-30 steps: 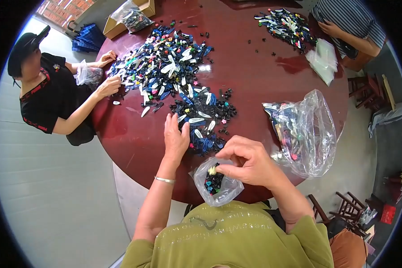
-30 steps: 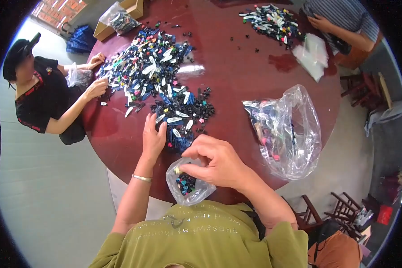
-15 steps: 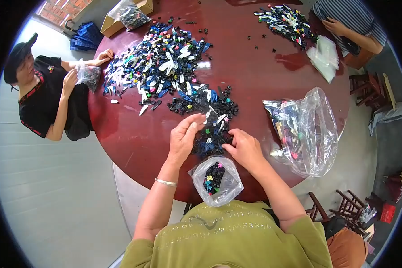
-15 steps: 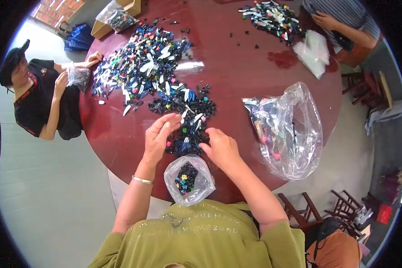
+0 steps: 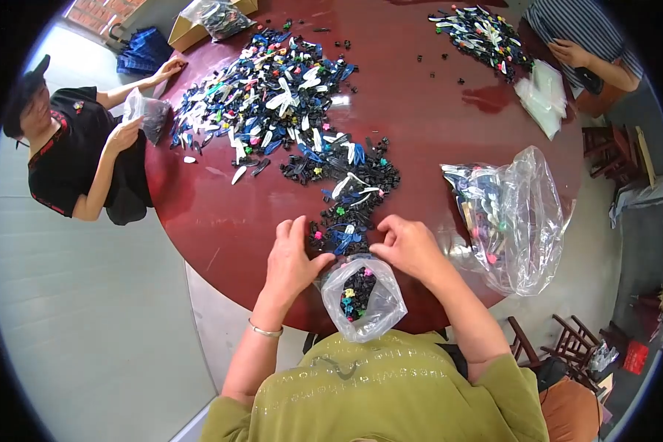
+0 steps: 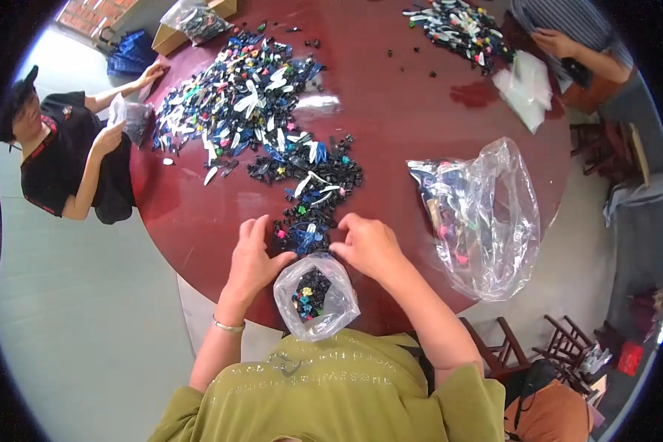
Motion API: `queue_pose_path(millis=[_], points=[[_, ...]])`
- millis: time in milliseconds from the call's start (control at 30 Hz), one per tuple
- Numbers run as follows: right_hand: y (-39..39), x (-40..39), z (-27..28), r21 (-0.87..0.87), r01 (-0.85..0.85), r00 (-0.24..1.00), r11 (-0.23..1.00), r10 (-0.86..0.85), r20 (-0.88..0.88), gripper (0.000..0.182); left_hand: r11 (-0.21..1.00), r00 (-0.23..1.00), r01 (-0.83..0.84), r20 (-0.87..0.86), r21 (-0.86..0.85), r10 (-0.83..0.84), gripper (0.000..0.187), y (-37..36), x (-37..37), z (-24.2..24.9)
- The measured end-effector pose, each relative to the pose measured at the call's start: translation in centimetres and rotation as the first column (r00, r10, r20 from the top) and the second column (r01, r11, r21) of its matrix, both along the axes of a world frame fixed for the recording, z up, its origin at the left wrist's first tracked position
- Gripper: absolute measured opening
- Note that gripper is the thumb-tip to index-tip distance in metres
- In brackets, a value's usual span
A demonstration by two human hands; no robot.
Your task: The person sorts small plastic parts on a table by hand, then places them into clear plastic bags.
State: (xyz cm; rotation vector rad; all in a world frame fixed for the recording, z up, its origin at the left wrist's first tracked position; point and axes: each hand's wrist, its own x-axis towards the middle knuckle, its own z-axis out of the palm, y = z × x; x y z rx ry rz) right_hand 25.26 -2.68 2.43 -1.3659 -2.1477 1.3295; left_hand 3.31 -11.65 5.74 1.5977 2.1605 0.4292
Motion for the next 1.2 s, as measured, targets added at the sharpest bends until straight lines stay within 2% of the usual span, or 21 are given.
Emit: queue_pose_path(millis=[33,100,200,267,300,400,433,500,533,567,600,700,733,767,900,1000,1067,1133,1167,1200], points=[[-0.2,-0.3,0.1,0.003,-0.036,0.998,0.999,0.036,0.054,0.034,0.998,0.997,0.051,-0.061,0.030,-0.049,0.078,0.2,0.4,-0.2],[-0.3,-1.2,0.3,0.010,-0.075,0.990,0.997,0.073,0.122,0.033,0.997,0.997,0.074,-0.012,-0.014,-0.074,0.076,1.3,0.9,-0.5],[-0.5,-2.7,-0.5,0.040,-0.012,0.997,0.999,0.009,0.078,0.030,0.996,0.994,0.084,0.067,-0.009,-0.084,0.071,2.5,1.5,-1.0],[-0.3,-3.4,-1.0,0.032,0.063,0.998,0.997,-0.063,-0.007,0.027,0.998,0.993,0.058,0.104,0.017,-0.059,0.070,2.9,1.5,-2.2],[0.0,-3.7,-1.2,0.028,0.101,0.994,0.994,-0.100,-0.049,0.025,0.998,0.993,0.043,0.104,0.054,-0.049,0.063,3.2,1.6,-2.5],[0.6,-4.2,-2.0,-0.155,0.175,0.932,0.972,-0.214,-0.293,0.021,0.995,0.949,-0.004,0.314,0.097,-0.027,0.054,3.9,1.4,-3.3],[0.6,-4.3,-1.5,-0.266,0.194,0.883,0.944,-0.286,-0.373,0.020,0.979,0.942,-0.020,0.332,0.205,-0.050,0.052,3.9,1.4,-3.4],[0.6,-4.0,-1.9,-0.178,0.247,0.840,0.953,-0.302,-0.452,0.021,0.912,0.927,-0.062,0.361,0.406,-0.098,0.048,3.8,1.6,-3.6],[0.6,-3.7,-2.0,-0.136,0.274,0.817,0.952,-0.305,-0.490,0.022,0.899,0.942,-0.059,0.322,0.434,-0.094,0.048,3.6,1.6,-3.6],[0.7,-3.1,-2.0,-0.145,0.284,0.812,0.948,-0.318,-0.489,0.022,0.885,0.955,-0.056,0.283,0.462,-0.087,0.048,3.4,1.4,-3.3],[0.8,-2.4,-1.9,-0.073,0.284,0.844,0.956,-0.285,-0.455,0.021,0.870,0.967,-0.052,0.242,0.490,-0.079,0.048,3.2,1.1,-3.0],[0.7,-0.3,-0.7,0.146,0.225,0.933,0.963,-0.170,-0.318,0.017,0.919,0.984,-0.073,0.181,0.387,0.002,0.049,1.4,0.4,-2.9],[0.4,0.1,-0.9,0.161,0.189,0.949,0.969,-0.137,-0.285,0.017,0.931,0.989,-0.073,0.147,0.358,0.021,0.049,0.8,0.2,-2.9],[0.1,0.5,-1.0,0.175,0.153,0.962,0.973,-0.106,-0.252,0.017,0.943,0.995,-0.038,0.098,0.330,0.005,0.054,0.3,-0.1,-3.0],[-1.1,0.0,-1.0,0.229,0.070,0.991,0.971,-0.040,-0.130,0.020,0.983,0.996,-0.016,0.085,0.182,0.000,0.061,-0.2,1.0,-1.7],[-1.1,-1.2,-1.4,0.361,0.032,0.999,0.932,-0.015,-0.050,0.023,0.973,0.997,0.068,0.003,0.221,-0.071,0.063,0.5,1.3,-3.2],[-1.0,-1.9,-1.7,0.437,0.014,1.000,0.899,-0.011,-0.010,0.023,0.969,0.995,0.076,0.052,0.234,-0.091,0.059,1.3,1.6,-3.8],[-0.8,-1.9,-2.3,0.437,0.052,0.998,0.898,-0.032,-0.052,0.021,0.976,0.987,0.078,0.119,0.202,-0.104,0.054,2.2,1.7,-4.2],[-0.7,-1.9,-2.5,0.436,0.069,0.996,0.897,-0.041,-0.073,0.020,0.965,0.988,0.063,0.122,0.255,-0.097,0.049,2.5,1.7,-4.6],[-0.6,-1.7,-2.4,0.321,0.114,0.988,0.940,-0.074,-0.135,0.018,0.954,0.986,0.040,0.141,0.296,-0.086,0.048,2.7,1.6,-4.7]])
